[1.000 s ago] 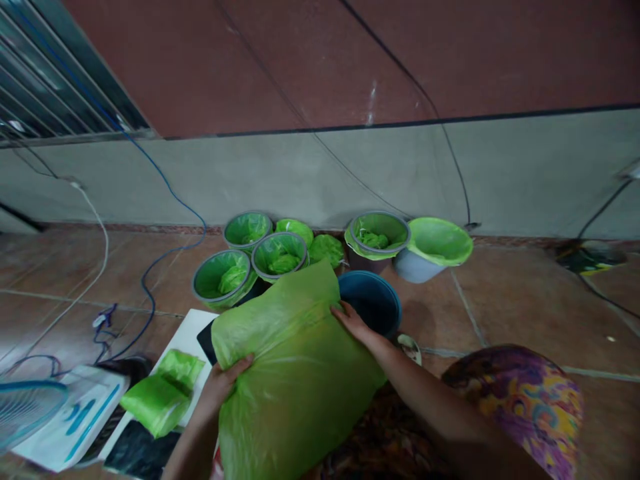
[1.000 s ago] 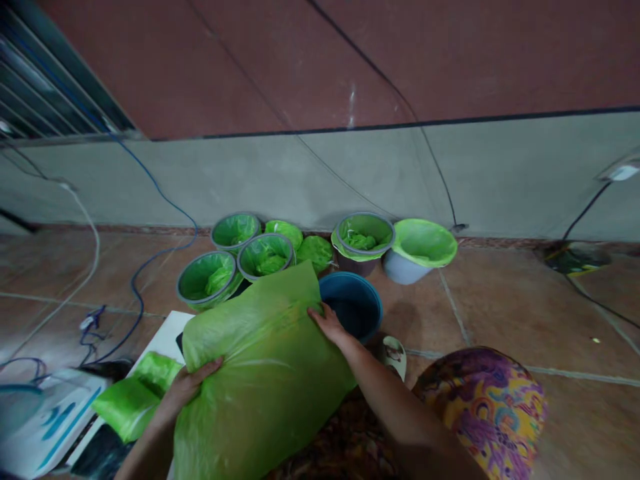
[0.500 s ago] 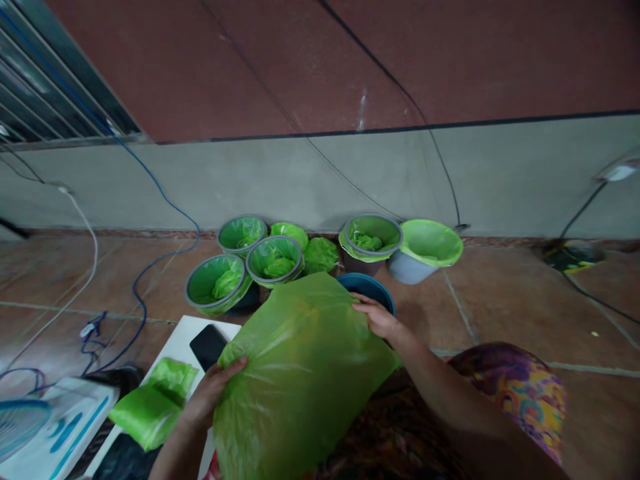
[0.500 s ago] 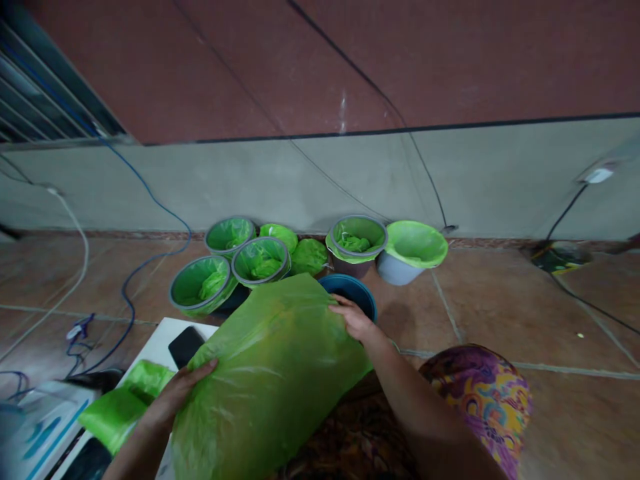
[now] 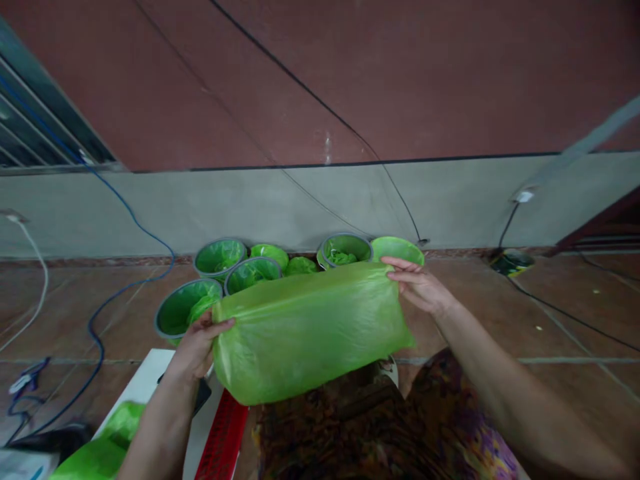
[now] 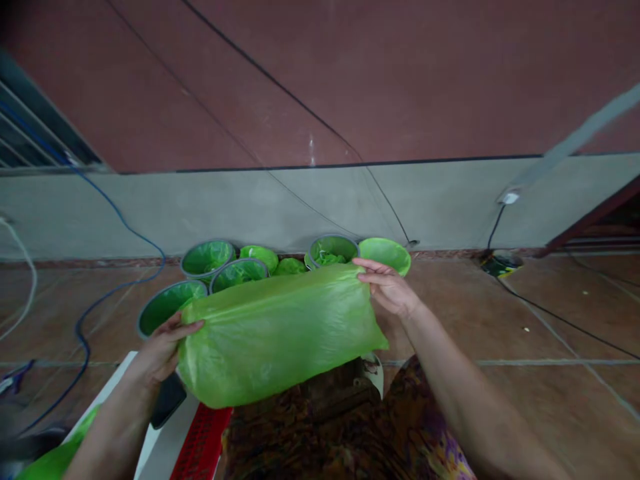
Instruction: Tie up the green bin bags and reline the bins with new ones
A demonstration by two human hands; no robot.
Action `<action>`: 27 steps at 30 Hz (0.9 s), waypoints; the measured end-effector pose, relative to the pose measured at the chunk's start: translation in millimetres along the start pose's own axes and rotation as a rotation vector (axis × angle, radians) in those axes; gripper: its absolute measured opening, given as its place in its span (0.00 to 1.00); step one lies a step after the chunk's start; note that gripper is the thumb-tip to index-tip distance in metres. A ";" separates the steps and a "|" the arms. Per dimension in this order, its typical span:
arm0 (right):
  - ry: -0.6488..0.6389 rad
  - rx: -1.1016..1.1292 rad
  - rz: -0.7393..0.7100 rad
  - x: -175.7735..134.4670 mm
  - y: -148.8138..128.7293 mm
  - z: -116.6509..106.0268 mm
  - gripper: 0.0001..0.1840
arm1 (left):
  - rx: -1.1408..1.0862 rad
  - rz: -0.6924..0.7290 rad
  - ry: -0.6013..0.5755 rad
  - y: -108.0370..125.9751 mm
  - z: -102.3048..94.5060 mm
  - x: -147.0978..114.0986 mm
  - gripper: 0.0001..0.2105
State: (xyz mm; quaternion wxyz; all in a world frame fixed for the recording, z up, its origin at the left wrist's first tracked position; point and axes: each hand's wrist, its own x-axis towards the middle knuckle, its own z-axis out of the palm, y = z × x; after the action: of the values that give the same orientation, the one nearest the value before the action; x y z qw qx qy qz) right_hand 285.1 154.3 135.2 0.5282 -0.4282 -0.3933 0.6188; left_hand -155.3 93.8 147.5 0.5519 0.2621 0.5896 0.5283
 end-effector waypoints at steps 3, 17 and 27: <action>-0.045 -0.021 0.001 -6.6 -9.1 -7.2 0.25 | 0.014 0.088 -0.030 14.3 7.4 4.3 0.36; -0.115 -0.337 0.078 -12.3 -26.8 -16.4 0.21 | 0.802 0.640 -0.107 28.3 -10.7 25.6 0.23; 0.189 -1.149 -0.317 -12.7 -18.8 5.3 0.13 | 1.182 0.789 -0.056 24.0 -5.7 26.4 0.11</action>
State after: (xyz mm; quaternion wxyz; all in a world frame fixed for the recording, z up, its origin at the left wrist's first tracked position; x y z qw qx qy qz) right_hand 287.0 144.0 156.0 0.3307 -0.6341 -0.6753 0.1801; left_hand -173.8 122.8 158.6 0.0998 0.7248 0.6244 0.2735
